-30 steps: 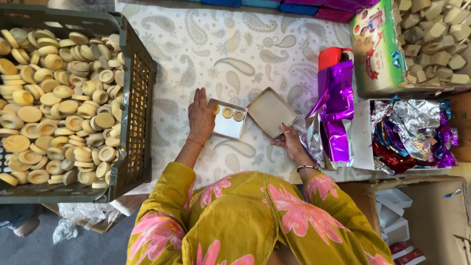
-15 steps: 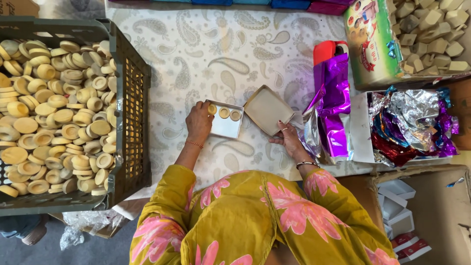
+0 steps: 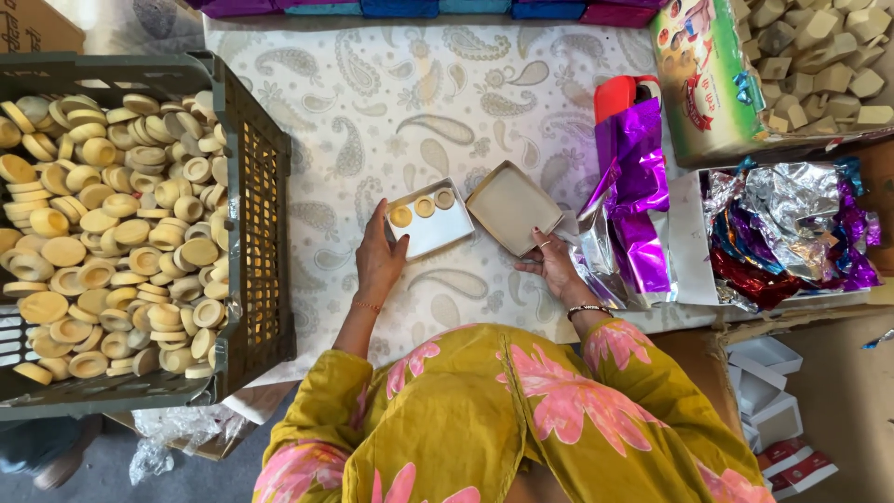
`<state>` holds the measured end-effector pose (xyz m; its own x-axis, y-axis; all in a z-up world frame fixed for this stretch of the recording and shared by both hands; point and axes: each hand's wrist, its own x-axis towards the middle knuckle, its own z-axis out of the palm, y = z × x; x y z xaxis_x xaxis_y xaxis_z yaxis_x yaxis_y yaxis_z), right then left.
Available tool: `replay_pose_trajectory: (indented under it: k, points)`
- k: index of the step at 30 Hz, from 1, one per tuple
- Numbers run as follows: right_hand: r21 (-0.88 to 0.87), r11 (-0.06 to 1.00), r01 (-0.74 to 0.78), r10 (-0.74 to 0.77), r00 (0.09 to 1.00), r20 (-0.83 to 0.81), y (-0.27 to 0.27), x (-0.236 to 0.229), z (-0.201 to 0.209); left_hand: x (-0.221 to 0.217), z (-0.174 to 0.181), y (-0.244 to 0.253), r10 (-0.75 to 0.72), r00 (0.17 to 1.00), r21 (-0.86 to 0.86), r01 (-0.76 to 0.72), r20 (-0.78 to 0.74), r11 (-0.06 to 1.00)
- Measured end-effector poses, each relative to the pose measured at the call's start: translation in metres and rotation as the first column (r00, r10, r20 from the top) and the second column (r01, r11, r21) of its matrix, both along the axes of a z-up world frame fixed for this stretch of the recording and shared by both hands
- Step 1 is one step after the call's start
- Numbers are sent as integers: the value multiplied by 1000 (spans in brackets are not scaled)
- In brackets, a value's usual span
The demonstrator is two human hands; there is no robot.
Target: Packing individual food items into small boxes and wrapping them with decorative foil.
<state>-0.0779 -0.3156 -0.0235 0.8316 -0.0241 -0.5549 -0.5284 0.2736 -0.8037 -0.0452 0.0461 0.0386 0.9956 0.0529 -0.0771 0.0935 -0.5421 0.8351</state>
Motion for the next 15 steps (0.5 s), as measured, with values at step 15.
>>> replay_pose_trajectory:
  k: [15]
  points:
    - [-19,1000,-17,16,998,-65,25,62,47,5,-41,1,-73,983,22,78,-171,997]
